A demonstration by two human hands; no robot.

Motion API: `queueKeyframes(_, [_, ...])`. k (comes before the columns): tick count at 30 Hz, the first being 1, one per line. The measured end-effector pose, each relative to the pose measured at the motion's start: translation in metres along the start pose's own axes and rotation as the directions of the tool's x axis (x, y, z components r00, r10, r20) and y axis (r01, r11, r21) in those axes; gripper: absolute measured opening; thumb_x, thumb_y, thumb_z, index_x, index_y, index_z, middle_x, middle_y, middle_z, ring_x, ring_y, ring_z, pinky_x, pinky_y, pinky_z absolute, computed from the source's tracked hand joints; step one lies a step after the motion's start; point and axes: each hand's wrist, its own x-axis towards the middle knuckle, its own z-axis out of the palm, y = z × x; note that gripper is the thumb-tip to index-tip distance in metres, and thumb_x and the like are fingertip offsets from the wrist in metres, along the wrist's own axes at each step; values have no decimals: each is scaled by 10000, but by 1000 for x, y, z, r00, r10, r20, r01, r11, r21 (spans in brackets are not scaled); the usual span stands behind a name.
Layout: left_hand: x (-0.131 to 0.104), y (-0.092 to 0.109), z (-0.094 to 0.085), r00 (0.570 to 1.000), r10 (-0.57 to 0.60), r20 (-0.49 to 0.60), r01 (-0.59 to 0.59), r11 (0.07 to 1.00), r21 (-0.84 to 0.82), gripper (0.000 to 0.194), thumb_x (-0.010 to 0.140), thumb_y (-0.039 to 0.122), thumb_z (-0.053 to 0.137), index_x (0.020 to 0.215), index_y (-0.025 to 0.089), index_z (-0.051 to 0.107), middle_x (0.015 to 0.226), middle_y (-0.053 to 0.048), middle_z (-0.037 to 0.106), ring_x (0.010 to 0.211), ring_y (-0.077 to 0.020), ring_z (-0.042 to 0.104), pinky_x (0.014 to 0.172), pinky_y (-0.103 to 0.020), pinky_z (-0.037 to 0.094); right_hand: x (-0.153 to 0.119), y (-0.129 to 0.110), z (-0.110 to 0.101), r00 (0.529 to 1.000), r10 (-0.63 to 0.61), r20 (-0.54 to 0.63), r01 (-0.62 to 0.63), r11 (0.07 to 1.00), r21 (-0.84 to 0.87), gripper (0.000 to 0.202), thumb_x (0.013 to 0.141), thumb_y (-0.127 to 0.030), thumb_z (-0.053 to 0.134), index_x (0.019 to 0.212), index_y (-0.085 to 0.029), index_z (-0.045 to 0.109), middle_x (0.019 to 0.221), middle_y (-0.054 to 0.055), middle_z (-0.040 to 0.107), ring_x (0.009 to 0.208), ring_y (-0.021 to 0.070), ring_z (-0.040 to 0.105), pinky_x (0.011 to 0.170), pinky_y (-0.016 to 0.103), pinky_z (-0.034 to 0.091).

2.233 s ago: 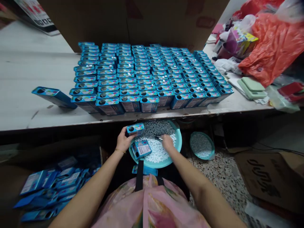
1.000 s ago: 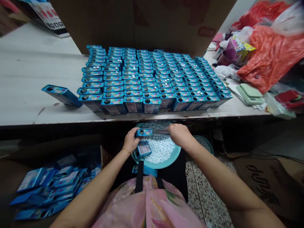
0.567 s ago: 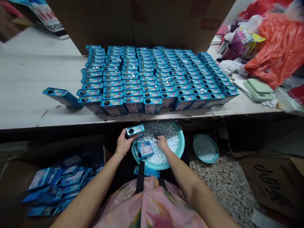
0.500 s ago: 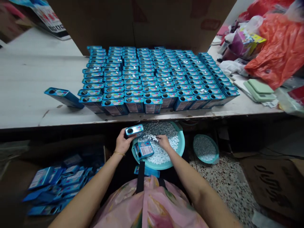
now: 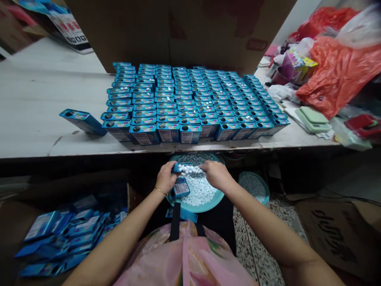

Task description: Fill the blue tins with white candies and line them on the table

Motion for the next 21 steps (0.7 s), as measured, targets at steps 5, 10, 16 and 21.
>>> queueKeyframes(5, [-1,3,2,998,41,51,-42,999,14,373,639,181,574,1007,230,537,987,-40,576,951,-238,503,838,-349,384,5,-25,-15,999,-36,40,42,983,-180,248,734,-96,397,813,-163,622,828,103,622,782,221,588,643,295,405])
queueKeyframes(10, [-1,-2,5,1000,27,17,-26,998,-58,365,638,214,589,1000,216,540,990,-39,578,926,-213,519,829,-334,399,-2,-32,-29,995,-100,-21,93,973,-209,243,753,-111,385,817,-171,612,828,112,606,790,216,572,648,298,401])
queueKeyframes(16, [-5,-6,-9,999,6,-38,-12,988,-153,335,667,255,579,998,214,547,987,-35,583,932,-196,531,841,-320,405,-18,23,-11,995,95,-20,-97,973,-211,291,756,-98,376,884,-221,607,877,80,607,812,200,575,633,271,390])
queueKeyframes(21, [-8,-5,-27,997,7,-80,-16,994,-108,322,678,250,567,999,220,560,1002,-35,586,951,-202,524,858,-324,398,-11,70,67,952,283,114,-274,958,-86,332,767,-96,374,930,-238,626,925,95,623,871,214,579,693,293,396])
